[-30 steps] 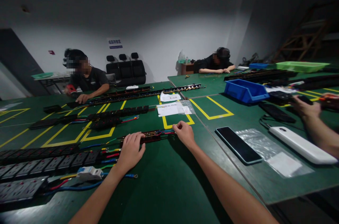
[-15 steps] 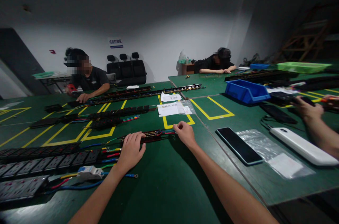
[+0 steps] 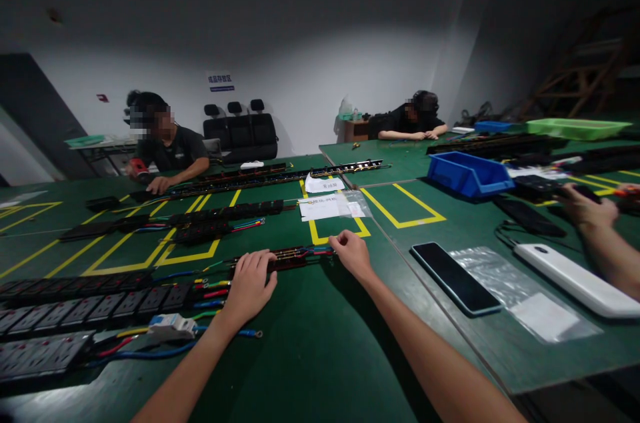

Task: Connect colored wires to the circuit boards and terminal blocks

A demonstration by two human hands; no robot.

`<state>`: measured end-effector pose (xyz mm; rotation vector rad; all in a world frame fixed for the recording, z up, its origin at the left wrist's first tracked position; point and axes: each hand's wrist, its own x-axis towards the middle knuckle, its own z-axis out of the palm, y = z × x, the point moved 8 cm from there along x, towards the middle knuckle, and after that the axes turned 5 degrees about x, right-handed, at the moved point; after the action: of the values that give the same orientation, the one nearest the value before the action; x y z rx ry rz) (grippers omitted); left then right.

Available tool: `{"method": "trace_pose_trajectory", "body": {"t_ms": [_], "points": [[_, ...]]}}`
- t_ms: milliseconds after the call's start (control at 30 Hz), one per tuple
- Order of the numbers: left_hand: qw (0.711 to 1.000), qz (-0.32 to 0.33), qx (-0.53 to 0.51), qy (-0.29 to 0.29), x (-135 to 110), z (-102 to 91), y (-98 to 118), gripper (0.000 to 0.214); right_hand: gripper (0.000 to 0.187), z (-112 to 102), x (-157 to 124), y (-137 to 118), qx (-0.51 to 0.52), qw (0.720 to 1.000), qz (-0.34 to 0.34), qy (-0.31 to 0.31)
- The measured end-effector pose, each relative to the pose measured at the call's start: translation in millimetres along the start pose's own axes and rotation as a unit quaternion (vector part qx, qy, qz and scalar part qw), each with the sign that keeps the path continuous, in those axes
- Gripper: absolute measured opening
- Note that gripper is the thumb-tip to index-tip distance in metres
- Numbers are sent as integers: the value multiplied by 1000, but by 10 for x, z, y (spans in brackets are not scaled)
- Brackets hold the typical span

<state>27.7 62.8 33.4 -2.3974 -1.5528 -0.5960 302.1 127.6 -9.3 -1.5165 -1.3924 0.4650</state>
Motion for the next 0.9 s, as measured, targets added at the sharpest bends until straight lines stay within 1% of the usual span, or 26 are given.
{"method": "trace_pose_trajectory", "body": {"t_ms": [200,500,600,700,800,900], "points": [[1000,-6,1,-6,4,-3,4,26,36,5,12,11,8,1000,-6,1],[1000,0,0,4,0,5,1,26,38,11,26,31,24,1000,6,-8],[1000,-2,-4,2,1,-6,6,26,40,16,46,55,3,1000,18,-21],[1000,-3,-6,4,3,-20,11,26,46,43,66,72,-34,996,59,-58],[1000,-4,-5,5,5,-28,16,26,52,82,58,11,-77,990,84,-88],[1000,-6,-3,6,2,-30,18,26,53,127,25,-78,-107,986,82,-93]]}}
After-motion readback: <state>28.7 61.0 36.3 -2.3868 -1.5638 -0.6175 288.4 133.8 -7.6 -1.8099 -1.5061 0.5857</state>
